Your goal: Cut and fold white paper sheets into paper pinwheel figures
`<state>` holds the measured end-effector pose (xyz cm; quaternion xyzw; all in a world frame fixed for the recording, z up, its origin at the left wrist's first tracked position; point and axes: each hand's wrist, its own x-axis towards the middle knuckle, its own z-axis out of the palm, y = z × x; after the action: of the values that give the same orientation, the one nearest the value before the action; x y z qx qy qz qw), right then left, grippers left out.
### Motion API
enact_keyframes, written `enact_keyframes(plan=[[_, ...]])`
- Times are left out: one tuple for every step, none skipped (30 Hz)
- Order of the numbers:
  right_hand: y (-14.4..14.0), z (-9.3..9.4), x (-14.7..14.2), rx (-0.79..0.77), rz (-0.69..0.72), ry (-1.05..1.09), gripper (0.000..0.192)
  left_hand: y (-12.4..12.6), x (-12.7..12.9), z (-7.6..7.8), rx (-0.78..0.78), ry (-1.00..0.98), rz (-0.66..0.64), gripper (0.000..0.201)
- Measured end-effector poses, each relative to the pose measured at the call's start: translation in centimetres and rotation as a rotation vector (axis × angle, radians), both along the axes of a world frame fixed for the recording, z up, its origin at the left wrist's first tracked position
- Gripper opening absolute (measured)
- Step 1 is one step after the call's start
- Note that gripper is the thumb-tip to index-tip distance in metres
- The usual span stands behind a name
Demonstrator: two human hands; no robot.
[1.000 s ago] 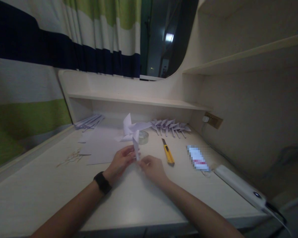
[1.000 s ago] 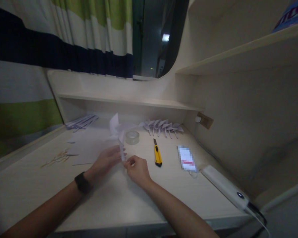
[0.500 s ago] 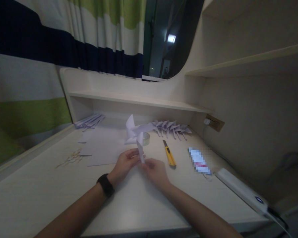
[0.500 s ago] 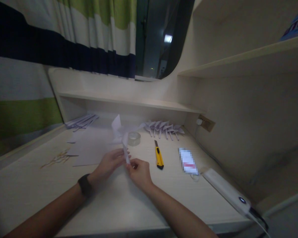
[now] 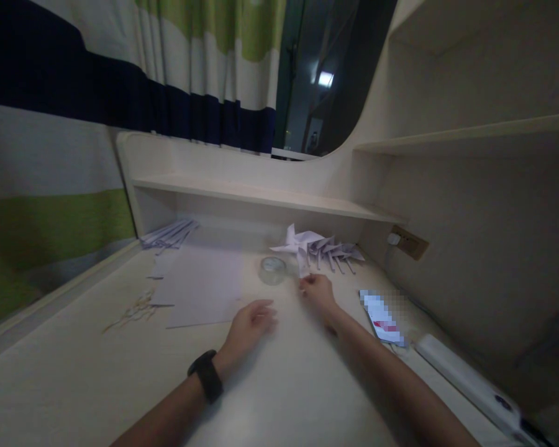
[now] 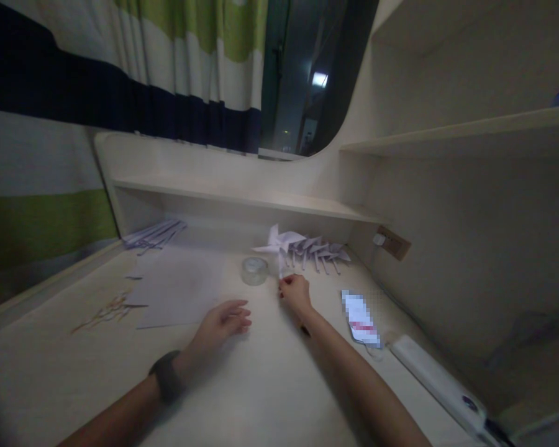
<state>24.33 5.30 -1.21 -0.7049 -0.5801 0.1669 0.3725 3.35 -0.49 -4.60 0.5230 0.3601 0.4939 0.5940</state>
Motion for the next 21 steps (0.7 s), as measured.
enact_keyframes(plan=[[1.4, 0.1, 0.5, -0.016, -0.021, -0.007, 0.024, -0.1, 0.1, -0.2, 0.017, 0.030, -0.002, 0.039], [2.7, 0.1, 0.9, -0.034, -0.042, -0.013, 0.024, -0.2, 0.3, -0.4, 0.029, 0.055, -0.013, 0.037], [3.9, 0.1, 1.2, -0.049, -0.060, -0.020, 0.024, -0.4, 0.4, -0.6, 0.040, 0.077, -0.017, 0.035], [5.0, 0.0, 1.4, -0.062, -0.077, -0.029, 0.024, -0.5, 0.5, -0.8, 0.052, 0.096, -0.028, 0.034], [6.1, 0.0, 1.6, -0.074, -0.090, -0.043, 0.025, -0.6, 0.5, -0.9, 0.061, 0.111, -0.036, 0.032], [7.0, -0.1, 1.7, -0.083, -0.101, -0.059, 0.025, -0.7, 0.6, -1.0, 0.071, 0.128, -0.041, 0.030], [7.8, -0.2, 1.7, -0.095, -0.106, -0.077, 0.026, -0.8, 0.6, -1.1, 0.080, 0.143, -0.046, 0.029], [8.6, -0.3, 1.7, -0.104, -0.110, -0.094, 0.026, -0.8, 0.6, -1.1, 0.085, 0.157, -0.047, 0.027], [9.2, -0.3, 1.6, -0.111, -0.111, -0.112, 0.026, -0.9, 0.6, -1.1, 0.090, 0.171, -0.049, 0.026], [9.7, -0.4, 1.6, -0.116, -0.113, -0.129, 0.026, -0.9, 0.6, -1.1, 0.094, 0.183, -0.052, 0.025], [10.2, -0.5, 1.5, -0.117, -0.115, -0.147, 0.024, -0.9, 0.6, -1.2, 0.099, 0.193, -0.053, 0.025], [10.6, -0.6, 1.4, -0.117, -0.117, -0.164, 0.022, -0.9, 0.6, -1.2, 0.104, 0.201, -0.053, 0.025], [10.9, -0.7, 1.3, -0.117, -0.122, -0.180, 0.021, -0.8, 0.6, -1.3, 0.109, 0.208, -0.052, 0.025], [11.2, -0.9, 1.2, -0.117, -0.128, -0.196, 0.019, -0.8, 0.6, -1.4, 0.114, 0.213, -0.051, 0.025], [11.5, -1.0, 1.1, -0.118, -0.135, -0.209, 0.018, -0.8, 0.6, -1.5, 0.114, 0.219, -0.047, 0.025], [11.7, -1.2, 1.0, -0.119, -0.142, -0.220, 0.018, -0.7, 0.7, -1.7, 0.111, 0.225, -0.044, 0.026], [11.8, -1.3, 0.9, -0.121, -0.149, -0.227, 0.018, -0.7, 0.8, -1.7, 0.110, 0.234, -0.046, 0.026], [11.9, -1.4, 0.9, -0.121, -0.156, -0.233, 0.018, -0.8, 0.8, -1.8, 0.118, 0.248, -0.050, 0.027], [12.0, -1.5, 0.8, -0.120, -0.162, -0.235, 0.019, -0.8, 0.9, -1.7, 0.138, 0.273, -0.053, 0.028], [12.0, -1.6, 0.8, -0.118, -0.167, -0.236, 0.019, -0.9, 0.8, -1.6, 0.172, 0.314, -0.054, 0.028], [12.0, -1.6, 0.7, -0.114, -0.172, -0.233, 0.021, -1.0, 0.7, -1.3, 0.220, 0.374, -0.053, 0.027]])
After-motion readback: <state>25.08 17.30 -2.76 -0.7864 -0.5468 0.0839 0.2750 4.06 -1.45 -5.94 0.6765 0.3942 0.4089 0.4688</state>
